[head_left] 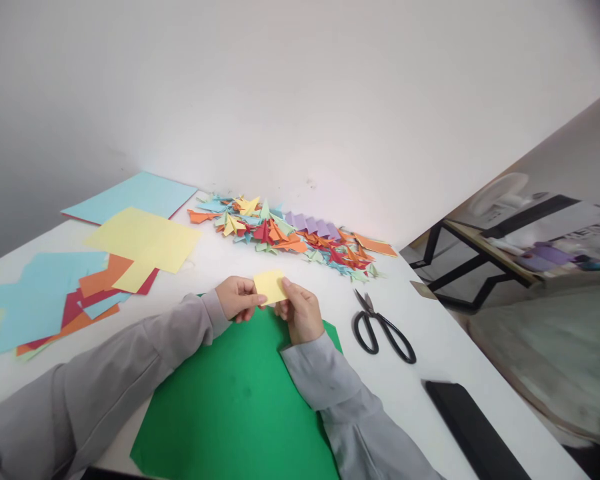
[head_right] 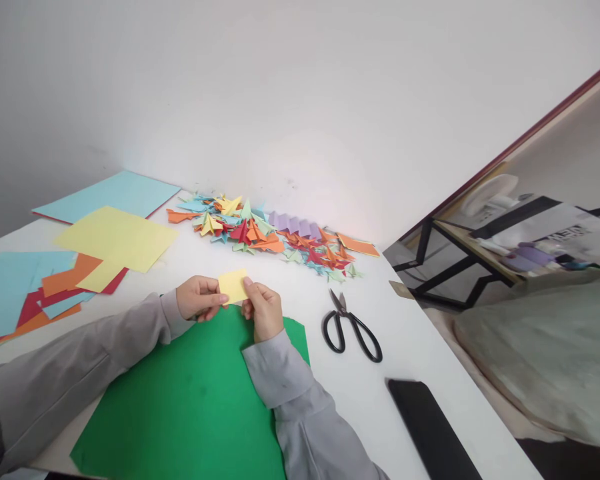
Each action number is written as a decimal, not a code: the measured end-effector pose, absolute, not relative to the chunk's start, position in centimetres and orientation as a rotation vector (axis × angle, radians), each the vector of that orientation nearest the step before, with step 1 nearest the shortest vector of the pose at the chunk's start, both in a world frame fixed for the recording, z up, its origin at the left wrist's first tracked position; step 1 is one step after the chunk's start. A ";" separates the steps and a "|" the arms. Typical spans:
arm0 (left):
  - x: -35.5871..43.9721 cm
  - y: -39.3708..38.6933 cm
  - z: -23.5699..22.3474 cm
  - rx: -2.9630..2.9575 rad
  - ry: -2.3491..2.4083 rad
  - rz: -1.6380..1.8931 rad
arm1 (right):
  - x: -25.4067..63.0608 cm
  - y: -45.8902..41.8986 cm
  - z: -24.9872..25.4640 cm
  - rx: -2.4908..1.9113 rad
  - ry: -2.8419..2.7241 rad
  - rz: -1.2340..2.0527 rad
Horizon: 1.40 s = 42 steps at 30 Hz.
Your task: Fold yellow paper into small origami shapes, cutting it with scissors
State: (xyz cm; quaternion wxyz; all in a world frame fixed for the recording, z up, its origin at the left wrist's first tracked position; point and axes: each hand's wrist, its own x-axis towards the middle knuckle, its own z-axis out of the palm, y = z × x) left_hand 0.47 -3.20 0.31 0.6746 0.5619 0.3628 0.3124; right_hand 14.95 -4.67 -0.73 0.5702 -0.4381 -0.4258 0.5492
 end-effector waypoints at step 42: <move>0.7 -3.0 0.9 1.175 1.042 1.169 | 14.1 -6.2 -0.2 -1.215 -1.671 1.088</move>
